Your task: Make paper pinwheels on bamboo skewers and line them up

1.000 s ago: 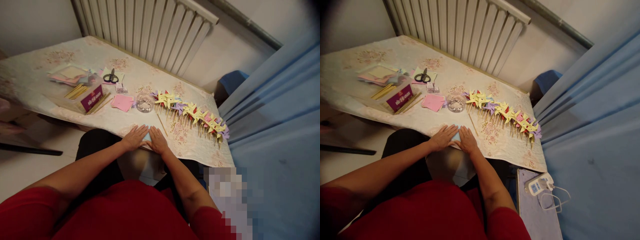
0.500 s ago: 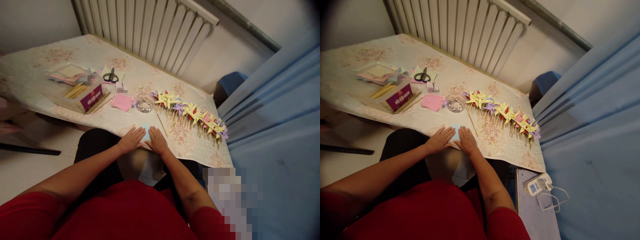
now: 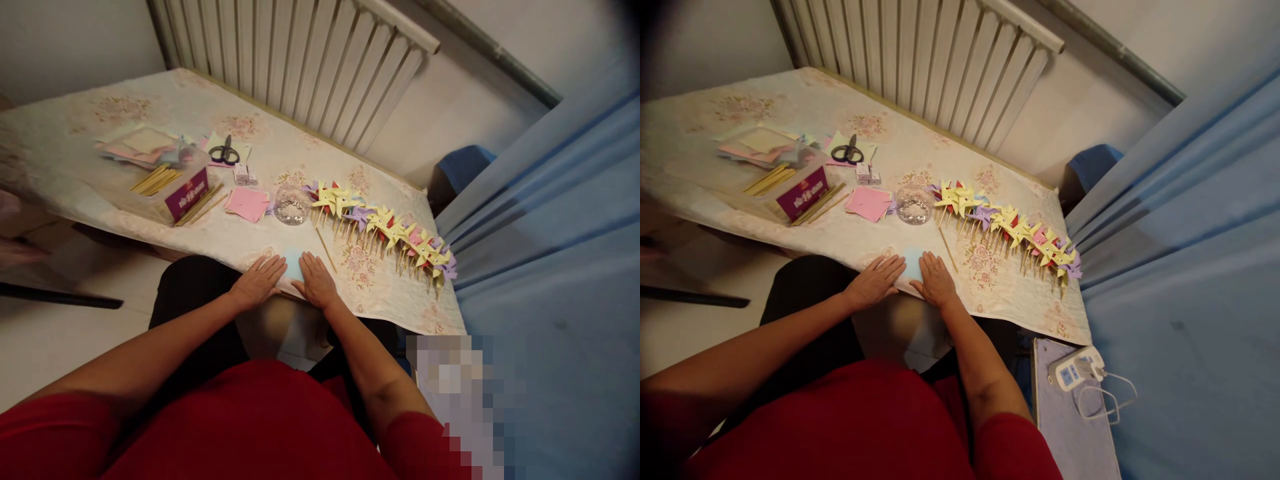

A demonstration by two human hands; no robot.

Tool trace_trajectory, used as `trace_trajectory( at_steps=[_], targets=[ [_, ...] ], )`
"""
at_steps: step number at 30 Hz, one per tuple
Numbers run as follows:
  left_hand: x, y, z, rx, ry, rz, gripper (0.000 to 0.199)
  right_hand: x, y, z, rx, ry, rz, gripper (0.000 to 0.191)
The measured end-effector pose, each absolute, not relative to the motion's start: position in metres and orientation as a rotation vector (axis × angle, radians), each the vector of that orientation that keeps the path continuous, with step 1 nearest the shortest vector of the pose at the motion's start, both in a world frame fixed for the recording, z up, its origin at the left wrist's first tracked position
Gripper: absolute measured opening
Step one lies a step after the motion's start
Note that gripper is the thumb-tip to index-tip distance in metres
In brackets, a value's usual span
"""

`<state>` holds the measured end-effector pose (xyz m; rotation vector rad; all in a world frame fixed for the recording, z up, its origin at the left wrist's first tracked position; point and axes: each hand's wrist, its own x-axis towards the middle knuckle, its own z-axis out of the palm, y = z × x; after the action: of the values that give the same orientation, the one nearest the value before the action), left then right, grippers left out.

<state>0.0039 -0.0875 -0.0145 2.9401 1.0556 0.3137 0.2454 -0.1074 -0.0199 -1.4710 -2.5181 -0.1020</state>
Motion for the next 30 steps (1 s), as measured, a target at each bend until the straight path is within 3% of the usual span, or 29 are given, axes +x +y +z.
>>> trace_trajectory(
  at_steps=[7,14,21,30],
  targets=[
    [-0.006,-0.092,-0.02,2.833,1.025,0.414,0.058,0.245,-0.107,-0.02,-1.471,-2.515,-0.1,0.072],
    [0.006,-0.072,-0.015,2.348,1.249,0.809,0.044,0.244,-0.109,-0.017,-1.464,-2.483,-0.075,0.072],
    [0.039,-0.023,0.021,2.057,1.544,0.387,0.026,0.247,-0.114,-0.016,-1.438,-2.349,-0.043,0.078],
    [0.057,-0.015,0.024,2.058,1.572,0.304,0.009,0.249,-0.119,-0.023,-1.54,-2.121,-0.036,0.074]
  ],
)
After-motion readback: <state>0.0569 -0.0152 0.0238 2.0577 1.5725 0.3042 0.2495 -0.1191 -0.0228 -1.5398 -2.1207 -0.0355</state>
